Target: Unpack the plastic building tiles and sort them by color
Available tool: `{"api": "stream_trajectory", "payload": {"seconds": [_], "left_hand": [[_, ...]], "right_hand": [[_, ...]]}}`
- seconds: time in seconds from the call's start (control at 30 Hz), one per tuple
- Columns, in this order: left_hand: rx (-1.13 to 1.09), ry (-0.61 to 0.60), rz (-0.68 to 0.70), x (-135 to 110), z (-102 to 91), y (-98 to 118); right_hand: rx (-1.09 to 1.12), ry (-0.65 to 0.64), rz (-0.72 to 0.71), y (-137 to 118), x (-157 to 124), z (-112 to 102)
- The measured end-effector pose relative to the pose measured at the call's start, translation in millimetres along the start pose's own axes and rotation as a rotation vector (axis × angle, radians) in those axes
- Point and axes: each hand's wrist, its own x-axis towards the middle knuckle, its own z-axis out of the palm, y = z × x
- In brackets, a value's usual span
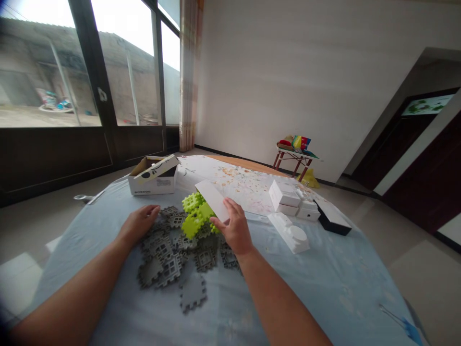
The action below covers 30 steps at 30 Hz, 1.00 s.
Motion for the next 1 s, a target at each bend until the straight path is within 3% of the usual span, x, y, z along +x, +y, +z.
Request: {"api": "stream_trajectory", "payload": {"seconds": [0.1,0.3,0.47,0.57,0.77,0.9,1.0], "left_hand": [[0.002,0.014,-0.018,0.2,-1.5,-0.3],[0.009,0.01,-0.014,-1.3,-4.8,1.7],[0.007,0.013,-0.001,-4.1,-6.1,5.4],[0.001,0.015,0.0,-4.1,-4.9,5.7],[-0.066,0.102,0.005,-1.6,-3.0,5.8],[0.059,0.108,0.218,-6.5,-4.7,23.5],[0.164,0.05,0.398,-16.7,-2.6,48.7]], "right_hand": [[-0.046,0.017,-0.037,-0.6,1.2,-7.5],[-0.071,-0.072,-0.12,2.1,0.7,-19.9],[-0.084,0.011,-0.077,9.8,3.7,-31.5],[-0.029,0.117,0.046,22.9,6.6,-41.8],[0.198,0.225,0.62,87.5,-2.4,-46.9],[0.162,0.145,0.74,120.6,-16.1,-44.4],[0.008,0.017,0.711,127.8,-21.9,-48.0]]}}
